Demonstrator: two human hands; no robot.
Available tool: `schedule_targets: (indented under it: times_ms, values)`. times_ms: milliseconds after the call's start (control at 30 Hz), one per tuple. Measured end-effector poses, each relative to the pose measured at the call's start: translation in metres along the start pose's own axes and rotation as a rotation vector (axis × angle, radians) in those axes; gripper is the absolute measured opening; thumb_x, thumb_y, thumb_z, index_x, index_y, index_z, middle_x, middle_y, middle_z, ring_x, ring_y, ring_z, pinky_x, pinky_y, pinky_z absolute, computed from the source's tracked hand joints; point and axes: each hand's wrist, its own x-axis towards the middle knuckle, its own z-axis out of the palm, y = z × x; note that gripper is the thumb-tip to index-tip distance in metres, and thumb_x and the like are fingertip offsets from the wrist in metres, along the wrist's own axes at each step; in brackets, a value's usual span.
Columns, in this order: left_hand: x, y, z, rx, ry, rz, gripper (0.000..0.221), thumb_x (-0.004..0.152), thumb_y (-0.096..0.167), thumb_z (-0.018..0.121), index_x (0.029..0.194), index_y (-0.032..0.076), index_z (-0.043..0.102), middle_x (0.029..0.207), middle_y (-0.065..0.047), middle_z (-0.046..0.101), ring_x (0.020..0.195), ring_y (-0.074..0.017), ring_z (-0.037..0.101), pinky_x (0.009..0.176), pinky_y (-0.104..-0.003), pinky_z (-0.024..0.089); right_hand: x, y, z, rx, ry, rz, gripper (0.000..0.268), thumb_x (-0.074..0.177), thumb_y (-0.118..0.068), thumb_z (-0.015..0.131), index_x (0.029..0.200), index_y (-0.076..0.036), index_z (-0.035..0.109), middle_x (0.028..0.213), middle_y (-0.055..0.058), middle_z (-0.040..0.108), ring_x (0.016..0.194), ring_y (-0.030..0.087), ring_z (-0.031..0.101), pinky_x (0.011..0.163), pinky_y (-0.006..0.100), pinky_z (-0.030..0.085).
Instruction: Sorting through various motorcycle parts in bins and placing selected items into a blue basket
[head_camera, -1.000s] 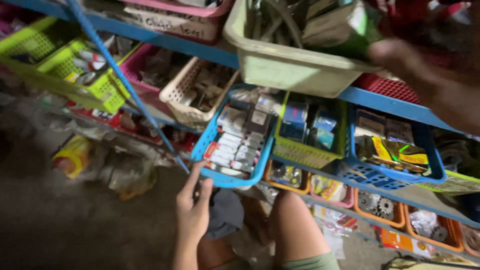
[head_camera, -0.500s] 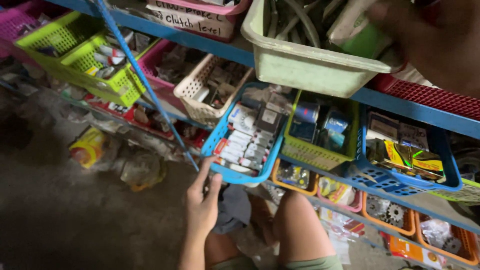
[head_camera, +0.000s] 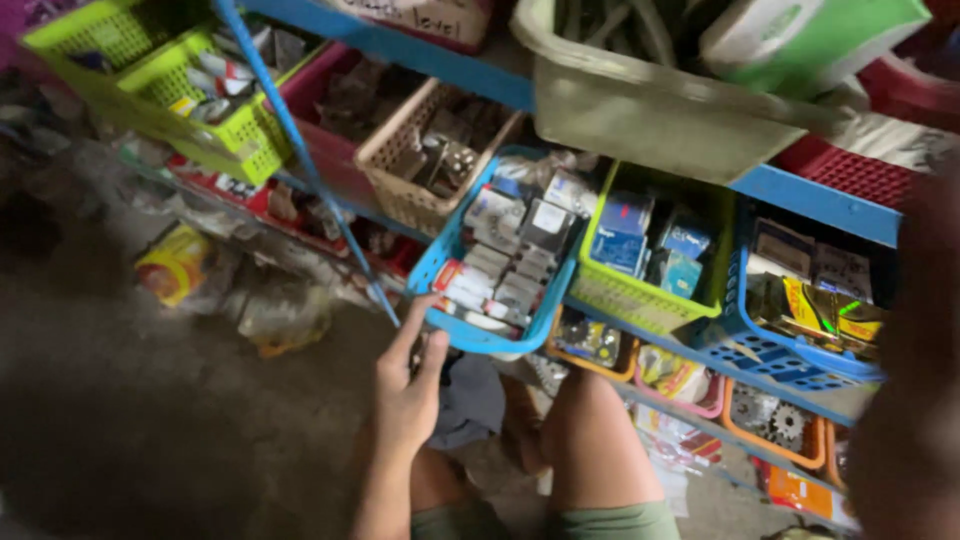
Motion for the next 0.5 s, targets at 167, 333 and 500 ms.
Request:
schedule_targets:
  times_ms: [167, 333, 500]
  values:
    - [0.003, -0.009, -0.005, 0.011, 0.027, -0.011, 0.044, 0.097, 0.021, 0.065, 0.136, 0.001, 0.065, 0.075, 0.004, 0.050, 0.064, -0.0087, 0.039, 0.055, -0.024, 0.036, -0.082, -0.010, 0.167, -0.484, -0.094, -0.898, 0.008, 0.078, -0.006, 0.059, 0.084, -0.001, 0.059, 0.072, 0.010, 0.059, 0.066, 0.024, 0.047, 0.080, 0.045, 0.043]
    - [0.000, -0.011, -0.004, 0.059, 0.043, -0.070, 0.041, 0.096, 0.024, 0.068, 0.137, 0.023, 0.070, 0.088, -0.011, 0.072, 0.091, -0.0183, 0.064, 0.084, -0.040, 0.057, -0.038, 0.054, 0.209, -0.751, -0.610, -0.330, 0.058, 0.072, -0.018, 0.084, 0.125, -0.003, 0.066, 0.101, 0.026, 0.072, 0.093, 0.050, 0.070, 0.084, 0.056, 0.056]
    - [0.001, -0.018, -0.005, 0.007, 0.046, -0.042, 0.041, 0.096, 0.024, 0.069, 0.137, 0.021, 0.070, 0.110, -0.017, 0.075, 0.107, -0.0222, 0.063, 0.096, -0.043, 0.054, -0.016, 0.060, 0.226, -1.011, -0.849, -0.151, 0.088, 0.063, -0.036, 0.090, 0.134, 0.003, 0.056, 0.111, 0.034, 0.068, 0.095, 0.056, 0.070, 0.084, 0.062, 0.058]
